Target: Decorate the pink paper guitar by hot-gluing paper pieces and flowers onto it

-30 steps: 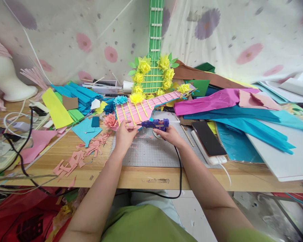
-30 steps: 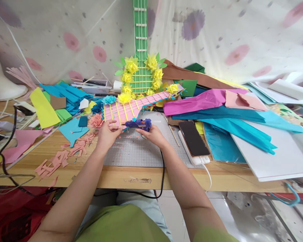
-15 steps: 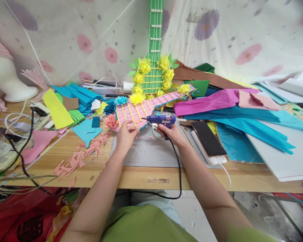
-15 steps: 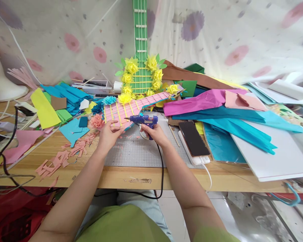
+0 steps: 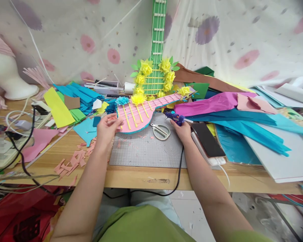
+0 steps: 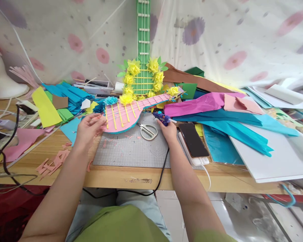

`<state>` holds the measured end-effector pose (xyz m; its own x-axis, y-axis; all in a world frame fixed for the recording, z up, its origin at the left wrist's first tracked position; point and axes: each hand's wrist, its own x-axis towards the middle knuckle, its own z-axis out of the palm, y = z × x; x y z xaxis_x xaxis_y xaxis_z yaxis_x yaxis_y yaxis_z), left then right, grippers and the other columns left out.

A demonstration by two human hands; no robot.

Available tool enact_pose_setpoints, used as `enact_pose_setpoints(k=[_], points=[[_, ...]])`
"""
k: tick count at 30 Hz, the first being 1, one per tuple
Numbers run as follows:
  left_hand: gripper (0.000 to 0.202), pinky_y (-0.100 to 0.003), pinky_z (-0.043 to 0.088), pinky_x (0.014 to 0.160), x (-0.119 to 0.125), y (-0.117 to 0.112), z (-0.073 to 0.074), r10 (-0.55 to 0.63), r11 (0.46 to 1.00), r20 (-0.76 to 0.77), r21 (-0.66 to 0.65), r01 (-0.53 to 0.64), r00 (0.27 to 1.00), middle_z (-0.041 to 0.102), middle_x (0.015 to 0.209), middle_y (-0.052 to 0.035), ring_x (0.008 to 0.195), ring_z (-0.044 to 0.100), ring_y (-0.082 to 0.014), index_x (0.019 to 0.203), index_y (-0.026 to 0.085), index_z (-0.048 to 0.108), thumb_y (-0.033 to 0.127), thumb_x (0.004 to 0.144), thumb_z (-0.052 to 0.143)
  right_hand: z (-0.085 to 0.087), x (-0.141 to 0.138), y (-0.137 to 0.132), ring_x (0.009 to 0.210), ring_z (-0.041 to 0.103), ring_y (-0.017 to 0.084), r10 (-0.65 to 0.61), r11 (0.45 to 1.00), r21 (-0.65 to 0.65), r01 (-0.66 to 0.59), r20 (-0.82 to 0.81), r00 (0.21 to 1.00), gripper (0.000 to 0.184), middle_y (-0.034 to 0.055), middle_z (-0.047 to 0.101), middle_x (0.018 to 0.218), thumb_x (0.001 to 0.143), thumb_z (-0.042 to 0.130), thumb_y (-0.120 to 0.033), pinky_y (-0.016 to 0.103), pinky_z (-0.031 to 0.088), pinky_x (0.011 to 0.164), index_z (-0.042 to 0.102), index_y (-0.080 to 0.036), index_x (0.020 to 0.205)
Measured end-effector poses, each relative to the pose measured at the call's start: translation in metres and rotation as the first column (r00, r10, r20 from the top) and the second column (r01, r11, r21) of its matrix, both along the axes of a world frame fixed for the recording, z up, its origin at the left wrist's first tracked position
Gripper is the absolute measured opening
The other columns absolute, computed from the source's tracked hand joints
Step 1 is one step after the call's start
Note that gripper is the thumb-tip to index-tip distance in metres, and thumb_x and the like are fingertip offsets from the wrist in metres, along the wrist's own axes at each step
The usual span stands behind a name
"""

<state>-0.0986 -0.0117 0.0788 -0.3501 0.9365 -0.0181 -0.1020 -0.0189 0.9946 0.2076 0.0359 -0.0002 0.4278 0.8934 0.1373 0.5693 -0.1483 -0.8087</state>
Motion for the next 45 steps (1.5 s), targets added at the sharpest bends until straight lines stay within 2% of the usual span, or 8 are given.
enact_pose_setpoints(k=[7,14,18,27,33,39,42,45], points=[[0.034,-0.020,0.052,0.054,-0.057,-0.006,0.015,0.105,0.992,-0.025,0.068,-0.103,0.994,0.069,0.079,-0.0039,0.074,0.068,-0.0153,0.088,0.016,0.060,0.028,0.061,0.075,0.002,-0.005,-0.001,0.090,0.063,0.028,0.008,0.999,-0.043,-0.002,0.135,0.991,0.060,0.0143,0.068,0.093,0.067,0.063,-0.058,0.037,0.046,0.079,0.062,-0.013,0.106],[0.022,-0.018,0.052,0.052,-0.084,-0.009,0.005,0.178,0.984,-0.001,-0.001,-0.178,0.984,0.064,0.070,-0.0010,0.063,0.062,-0.0106,0.074,0.015,0.060,0.025,0.060,0.075,0.032,-0.007,-0.014,0.103,0.053,0.027,-0.214,0.883,0.461,0.087,0.230,0.949,0.066,0.0160,0.053,0.113,0.070,0.061,-0.052,0.045,0.042,0.090,0.042,-0.014,0.120],[0.025,-0.017,0.049,0.048,-0.093,-0.011,0.000,0.164,0.986,-0.027,-0.033,-0.165,0.986,0.061,0.066,0.0007,0.057,0.057,-0.0079,0.072,0.015,0.060,0.026,0.056,0.076,0.060,-0.042,-0.021,0.110,0.047,0.029,-0.152,0.814,0.574,-0.091,0.362,0.920,0.054,0.0147,0.050,0.114,0.077,0.056,-0.048,0.049,0.038,0.094,0.042,-0.018,0.119],[0.036,-0.016,0.036,0.037,-0.122,-0.028,0.003,0.029,0.985,-0.217,-0.158,-0.064,0.976,0.062,0.066,-0.0003,0.045,0.048,-0.0062,0.077,0.015,0.063,0.034,0.050,0.078,0.062,-0.179,-0.006,0.116,0.043,0.029,0.570,0.564,0.229,-0.794,0.588,0.574,0.055,0.0154,0.050,0.123,0.076,0.059,-0.038,0.047,0.034,0.099,0.044,-0.016,0.124],[0.024,-0.017,0.035,0.042,-0.169,-0.036,0.002,0.256,0.946,-0.324,-0.111,-0.305,0.911,0.060,0.061,0.0059,0.048,0.050,-0.0040,0.078,0.017,0.062,0.029,0.061,0.074,0.045,-0.215,0.004,0.123,0.037,0.030,0.627,0.495,0.096,-0.864,0.648,0.432,0.066,0.0175,0.045,0.131,0.076,0.061,-0.040,0.045,0.030,0.104,0.040,-0.012,0.132],[0.016,-0.021,0.033,0.045,-0.196,-0.036,0.008,0.563,0.827,-0.208,0.132,-0.547,0.800,0.054,0.053,0.0115,0.042,0.044,-0.0007,0.076,0.022,0.059,0.028,0.067,0.071,0.043,-0.233,0.008,0.128,0.030,0.031,0.604,0.537,0.018,-0.843,0.690,0.399,0.078,0.0165,0.039,0.138,0.071,0.067,-0.031,0.048,0.023,0.108,0.034,-0.014,0.139],[0.020,-0.020,0.032,0.042,-0.195,-0.035,0.009,0.626,0.778,-0.132,0.184,-0.601,0.769,0.055,0.056,0.0118,0.041,0.043,-0.0011,0.077,0.023,0.055,0.028,0.066,0.072,0.047,-0.238,0.009,0.129,0.029,0.032,0.617,0.532,0.017,-0.847,0.677,0.401,0.078,0.0165,0.039,0.138,0.069,0.068,-0.028,0.049,0.020,0.109,0.035,-0.014,0.138],[0.031,-0.017,0.036,0.042,-0.167,-0.033,0.006,0.548,0.832,-0.066,0.142,-0.536,0.834,0.060,0.063,0.0099,0.045,0.051,-0.0028,0.084,0.022,0.056,0.027,0.061,0.076,0.053,-0.239,0.003,0.126,0.034,0.030,0.642,0.519,0.106,-0.848,0.607,0.469,0.070,0.0150,0.043,0.134,0.069,0.065,-0.026,0.048,0.025,0.107,0.041,-0.016,0.134]])
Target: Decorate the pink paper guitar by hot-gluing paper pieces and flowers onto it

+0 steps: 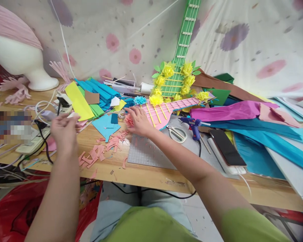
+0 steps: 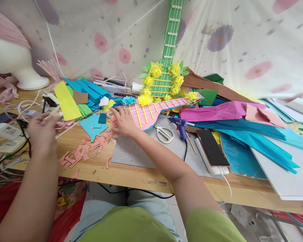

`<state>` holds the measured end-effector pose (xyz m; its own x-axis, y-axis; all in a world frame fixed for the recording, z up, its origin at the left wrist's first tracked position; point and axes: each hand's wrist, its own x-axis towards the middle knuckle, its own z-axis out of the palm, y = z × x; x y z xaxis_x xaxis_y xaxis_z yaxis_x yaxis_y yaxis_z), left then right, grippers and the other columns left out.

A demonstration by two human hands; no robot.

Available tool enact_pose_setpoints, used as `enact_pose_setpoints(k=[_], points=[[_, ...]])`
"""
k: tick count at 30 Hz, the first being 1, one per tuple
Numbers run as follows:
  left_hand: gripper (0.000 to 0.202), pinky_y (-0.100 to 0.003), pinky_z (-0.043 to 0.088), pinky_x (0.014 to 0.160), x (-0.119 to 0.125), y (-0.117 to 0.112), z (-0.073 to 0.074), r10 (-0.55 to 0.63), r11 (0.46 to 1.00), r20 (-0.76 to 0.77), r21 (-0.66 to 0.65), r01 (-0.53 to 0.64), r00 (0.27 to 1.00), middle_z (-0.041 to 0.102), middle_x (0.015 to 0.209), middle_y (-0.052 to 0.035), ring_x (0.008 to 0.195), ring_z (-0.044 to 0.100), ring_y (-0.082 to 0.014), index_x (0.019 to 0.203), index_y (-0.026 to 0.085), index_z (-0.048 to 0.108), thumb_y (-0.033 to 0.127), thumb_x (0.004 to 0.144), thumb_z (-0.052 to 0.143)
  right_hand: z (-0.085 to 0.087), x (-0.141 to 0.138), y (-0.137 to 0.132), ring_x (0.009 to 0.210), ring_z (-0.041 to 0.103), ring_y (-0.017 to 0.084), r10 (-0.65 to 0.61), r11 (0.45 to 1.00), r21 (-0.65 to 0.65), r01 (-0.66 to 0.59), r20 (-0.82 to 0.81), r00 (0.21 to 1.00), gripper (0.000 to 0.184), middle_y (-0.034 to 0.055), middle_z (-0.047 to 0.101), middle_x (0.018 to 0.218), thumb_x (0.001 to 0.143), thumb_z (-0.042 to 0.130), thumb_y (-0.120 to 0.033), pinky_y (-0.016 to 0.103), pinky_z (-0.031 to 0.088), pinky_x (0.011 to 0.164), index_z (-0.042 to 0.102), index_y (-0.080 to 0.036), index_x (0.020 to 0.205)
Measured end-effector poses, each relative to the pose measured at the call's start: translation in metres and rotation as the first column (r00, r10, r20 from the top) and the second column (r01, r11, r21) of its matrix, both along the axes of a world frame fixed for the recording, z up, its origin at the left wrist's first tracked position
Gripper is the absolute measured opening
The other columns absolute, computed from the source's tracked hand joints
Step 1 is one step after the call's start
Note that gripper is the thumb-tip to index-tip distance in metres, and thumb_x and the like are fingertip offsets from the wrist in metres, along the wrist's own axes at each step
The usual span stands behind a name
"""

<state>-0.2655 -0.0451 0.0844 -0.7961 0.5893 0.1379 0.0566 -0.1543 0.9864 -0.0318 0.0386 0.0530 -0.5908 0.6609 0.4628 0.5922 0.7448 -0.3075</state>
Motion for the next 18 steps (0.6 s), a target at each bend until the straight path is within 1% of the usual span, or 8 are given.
enact_pose_setpoints(k=[3,5,6,8,10,12,14,18], points=[[0.043,-0.017,0.040,0.044,0.050,0.002,-0.009,-0.208,0.976,0.127,-0.043,0.215,0.970,0.067,0.073,0.0024,0.051,0.058,-0.0061,0.094,0.019,0.059,0.027,0.057,0.079,0.004,0.000,-0.015,0.113,0.046,0.025,-0.060,0.994,-0.107,0.032,-0.268,0.961,0.042,0.0121,0.056,0.118,0.074,0.060,-0.025,0.043,0.035,0.100,0.053,-0.016,0.115],[0.048,-0.017,0.043,0.048,0.084,0.003,-0.016,-0.309,0.945,0.254,-0.024,0.325,0.917,0.069,0.081,-0.0027,0.061,0.063,-0.0086,0.101,0.017,0.060,0.029,0.059,0.078,0.003,-0.001,-0.028,0.095,0.055,0.020,-0.156,0.951,-0.308,0.012,-0.448,0.880,0.023,0.0078,0.061,0.099,0.077,0.057,-0.026,0.036,0.043,0.088,0.056,-0.017,0.098],[0.049,-0.016,0.043,0.049,0.099,0.004,-0.020,-0.329,0.936,0.316,-0.011,0.351,0.890,0.069,0.082,-0.0035,0.062,0.063,-0.0085,0.103,0.016,0.061,0.029,0.059,0.078,0.002,-0.002,-0.033,0.085,0.057,0.016,-0.220,0.900,-0.434,-0.031,-0.516,0.828,0.017,0.0050,0.061,0.090,0.077,0.057,-0.026,0.032,0.046,0.081,0.055,-0.017,0.092],[0.053,-0.016,0.042,0.048,0.122,0.006,-0.027,-0.355,0.926,0.396,0.025,0.377,0.847,0.070,0.081,-0.0036,0.061,0.062,-0.0083,0.109,0.016,0.062,0.026,0.060,0.078,-0.001,-0.004,-0.042,0.071,0.056,0.011,-0.355,0.743,-0.649,-0.165,-0.590,0.725,0.013,0.0002,0.060,0.080,0.076,0.059,-0.027,0.025,0.046,0.068,0.053,-0.018,0.084],[0.055,-0.016,0.041,0.047,0.136,0.008,-0.032,-0.357,0.926,0.429,0.045,0.375,0.830,0.070,0.082,-0.0040,0.059,0.061,-0.0081,0.115,0.017,0.060,0.024,0.063,0.076,-0.003,-0.006,-0.047,0.062,0.054,0.007,-0.480,0.571,-0.768,-0.289,-0.599,0.642,0.013,-0.0024,0.059,0.075,0.075,0.061,-0.025,0.019,0.043,0.057,0.053,-0.018,0.082],[0.055,-0.015,0.040,0.046,0.143,0.010,-0.035,-0.341,0.933,0.437,0.052,0.355,0.832,0.072,0.087,-0.0050,0.062,0.063,-0.0086,0.119,0.018,0.060,0.023,0.066,0.074,-0.003,-0.008,-0.049,0.055,0.053,0.005,-0.564,0.447,-0.812,-0.376,-0.582,0.586,0.012,-0.0035,0.059,0.073,0.076,0.062,-0.024,0.016,0.037,0.049,0.054,-0.017,0.081],[0.054,-0.015,0.042,0.048,0.147,0.011,-0.036,-0.317,0.943,0.442,0.056,0.327,0.839,0.072,0.092,-0.0059,0.068,0.065,-0.0099,0.119,0.018,0.060,0.020,0.067,0.073,0.000,-0.009,-0.050,0.050,0.051,0.003,-0.618,0.371,-0.825,-0.426,-0.562,0.550,0.010,-0.0041,0.058,0.068,0.077,0.061,-0.024,0.015,0.033,0.044,0.054,-0.016,0.077],[0.050,-0.015,0.045,0.052,0.150,0.010,-0.035,-0.298,0.953,0.461,0.097,0.286,0.836,0.072,0.095,-0.0066,0.073,0.066,-0.0111,0.117,0.017,0.061,0.015,0.068,0.071,0.005,-0.014,-0.051,0.045,0.050,0.003,-0.705,0.276,-0.826,-0.491,-0.521,0.481,0.014,-0.0052,0.056,0.060,0.080,0.059,-0.022,0.014,0.030,0.040,0.051,-0.016,0.070]])
